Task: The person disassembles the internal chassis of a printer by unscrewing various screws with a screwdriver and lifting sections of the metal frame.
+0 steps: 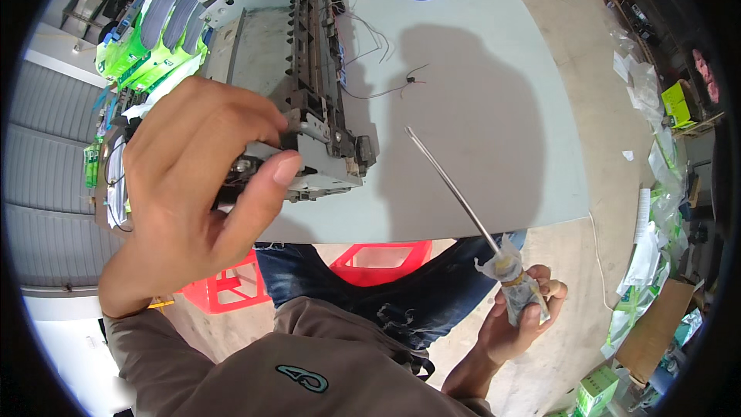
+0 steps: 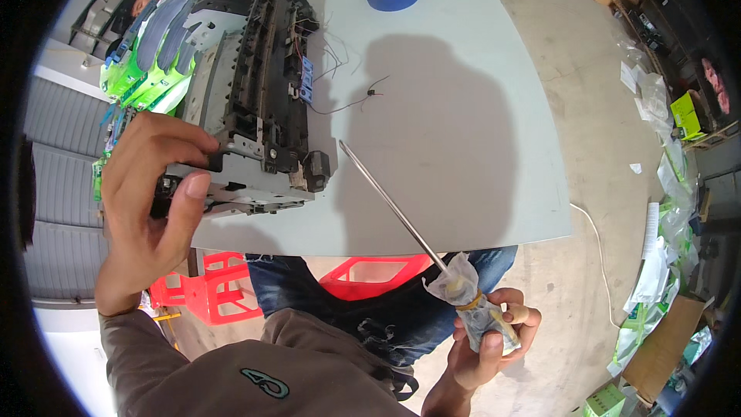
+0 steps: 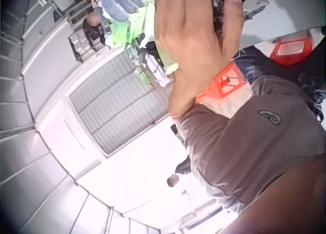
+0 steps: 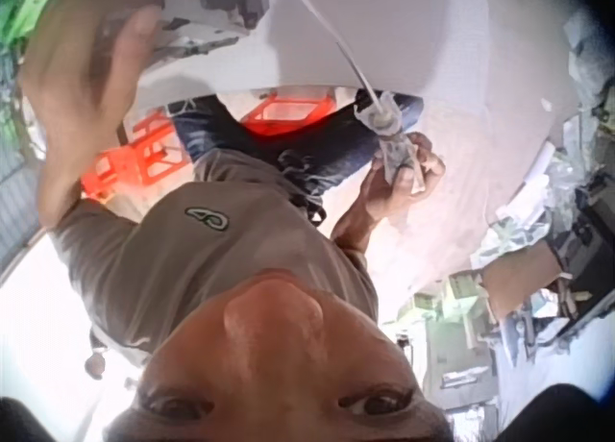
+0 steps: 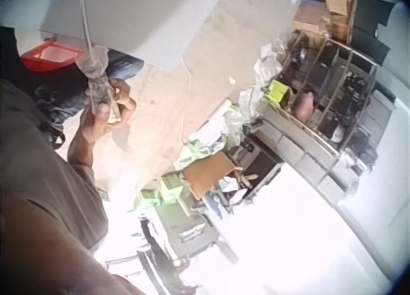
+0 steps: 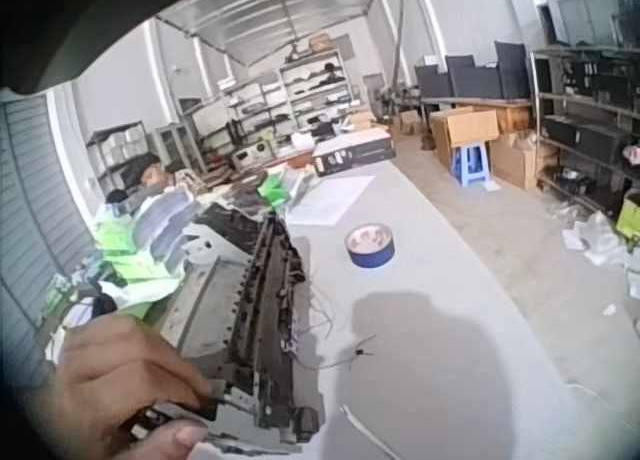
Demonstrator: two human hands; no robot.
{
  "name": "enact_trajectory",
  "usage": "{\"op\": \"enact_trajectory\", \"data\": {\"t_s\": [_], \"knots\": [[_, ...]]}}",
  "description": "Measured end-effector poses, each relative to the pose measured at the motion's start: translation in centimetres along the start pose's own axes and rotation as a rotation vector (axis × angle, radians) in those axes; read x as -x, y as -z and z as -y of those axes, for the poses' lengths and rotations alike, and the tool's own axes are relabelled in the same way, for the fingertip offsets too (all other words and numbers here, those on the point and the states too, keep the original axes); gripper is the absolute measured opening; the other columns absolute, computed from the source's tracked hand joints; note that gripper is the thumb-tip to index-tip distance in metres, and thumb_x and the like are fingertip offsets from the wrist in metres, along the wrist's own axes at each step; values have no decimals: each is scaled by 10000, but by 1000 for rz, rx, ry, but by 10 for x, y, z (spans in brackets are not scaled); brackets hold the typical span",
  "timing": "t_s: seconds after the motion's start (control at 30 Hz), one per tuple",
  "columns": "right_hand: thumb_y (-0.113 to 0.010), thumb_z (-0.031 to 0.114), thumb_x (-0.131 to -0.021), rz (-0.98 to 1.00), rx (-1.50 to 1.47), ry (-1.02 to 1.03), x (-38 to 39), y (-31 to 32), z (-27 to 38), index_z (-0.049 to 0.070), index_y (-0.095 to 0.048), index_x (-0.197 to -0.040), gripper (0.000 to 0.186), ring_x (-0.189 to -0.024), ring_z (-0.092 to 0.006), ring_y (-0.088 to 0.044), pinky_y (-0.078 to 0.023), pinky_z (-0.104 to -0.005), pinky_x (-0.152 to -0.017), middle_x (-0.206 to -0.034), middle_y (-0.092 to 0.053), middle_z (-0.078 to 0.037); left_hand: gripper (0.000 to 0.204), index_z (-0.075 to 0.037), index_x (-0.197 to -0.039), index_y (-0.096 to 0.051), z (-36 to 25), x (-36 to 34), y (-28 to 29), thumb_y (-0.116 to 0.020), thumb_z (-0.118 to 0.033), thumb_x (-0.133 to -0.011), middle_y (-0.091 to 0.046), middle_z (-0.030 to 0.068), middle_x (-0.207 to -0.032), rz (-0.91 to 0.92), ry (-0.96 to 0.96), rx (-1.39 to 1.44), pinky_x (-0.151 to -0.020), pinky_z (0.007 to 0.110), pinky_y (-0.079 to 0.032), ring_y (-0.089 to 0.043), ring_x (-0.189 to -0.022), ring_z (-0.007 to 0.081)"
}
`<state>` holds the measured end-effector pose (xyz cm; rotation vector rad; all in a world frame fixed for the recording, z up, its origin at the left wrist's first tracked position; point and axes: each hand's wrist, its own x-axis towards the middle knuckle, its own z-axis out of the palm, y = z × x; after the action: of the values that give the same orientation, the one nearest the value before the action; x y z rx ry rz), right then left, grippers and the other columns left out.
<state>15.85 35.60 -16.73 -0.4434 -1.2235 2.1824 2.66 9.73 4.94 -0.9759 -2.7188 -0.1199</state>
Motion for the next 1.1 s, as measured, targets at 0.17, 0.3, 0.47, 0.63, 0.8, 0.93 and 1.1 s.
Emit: {"op": "enact_trajectory", "data": {"t_s": [0.17, 0.3, 0.47, 0.63, 0.8, 0.93, 1.1], "knots": [[-723, 338, -874, 51, 17, -22, 3, 5, 3, 5, -415, -988, 468, -495, -147, -541, -531, -215, -449, -957, -503, -190, 121, -44, -735, -610, 24, 17, -5, -719, -96, -751, -683, 64, -776, -187, -184, -47, -628, 343, -471, -645, -724, 277], [-752, 356, -858, 295, -47, -194, 5, 2, 7, 40, -427, -1011, 478, -741, -166, -556, -529, -211, -610, -952, -483, -145, 143, -71, -676, -582, 44, 48, 4, -692, -142, -732, -694, 48, -761, -191, -248, -56, -614, 326, -456, -660, -716, 248], [-769, 424, -840, 354, 97, -253, 13, -20, 0, 68, -398, -961, 528, -715, -166, -581, -530, -223, -603, -954, -502, -149, 201, -74, -665, -572, 64, 85, 13, -666, -194, -797, -695, 62, -772, -184, -294, -25, -605, 336, -436, -661, -708, 262], [-746, 480, -847, 387, 187, -203, 20, -41, -9, 75, -393, -968, 551, -775, -165, -541, -490, -252, -690, -951, -471, -132, 202, -54, -729, -601, 76, 100, 15, -628, -229, -827, -698, 109, -842, -197, -259, 31, -600, 355, -436, -659, -735, 287], [-752, 480, -833, 348, 186, -213, 25, -40, -7, 72, -397, -992, 563, -884, -175, -463, -420, -289, -820, -948, -408, -101, 740, 3, -1019, -664, 80, 105, 24, -437, -700, -963, -676, 201, -1034, -53, -185, 98, -782, 453, -530, -664, -923, 353], [-766, 480, -813, 324, 174, -242, 26, -36, -10, 75, -400, -997, 576, -908, -175, -453, -419, -299, -840, -943, -390, -92, 916, 26, -993, -688, 84, 102, 24, -250, -778, -968, -678, 210, -998, -111, -54, 154, -797, 435, -534, -670, -903, 340], [-762, 479, -808, 329, 156, -271, 26, -35, -13, 80, -397, -999, 573, -914, -177, -453, -428, -320, -860, -948, -384, -90, 914, 29, -866, -731, 81, 100, 21, -167, -670, -1038, -682, 186, -876, -34, 75, 182, -697, 370, -536, -675, -771, 289]]}}
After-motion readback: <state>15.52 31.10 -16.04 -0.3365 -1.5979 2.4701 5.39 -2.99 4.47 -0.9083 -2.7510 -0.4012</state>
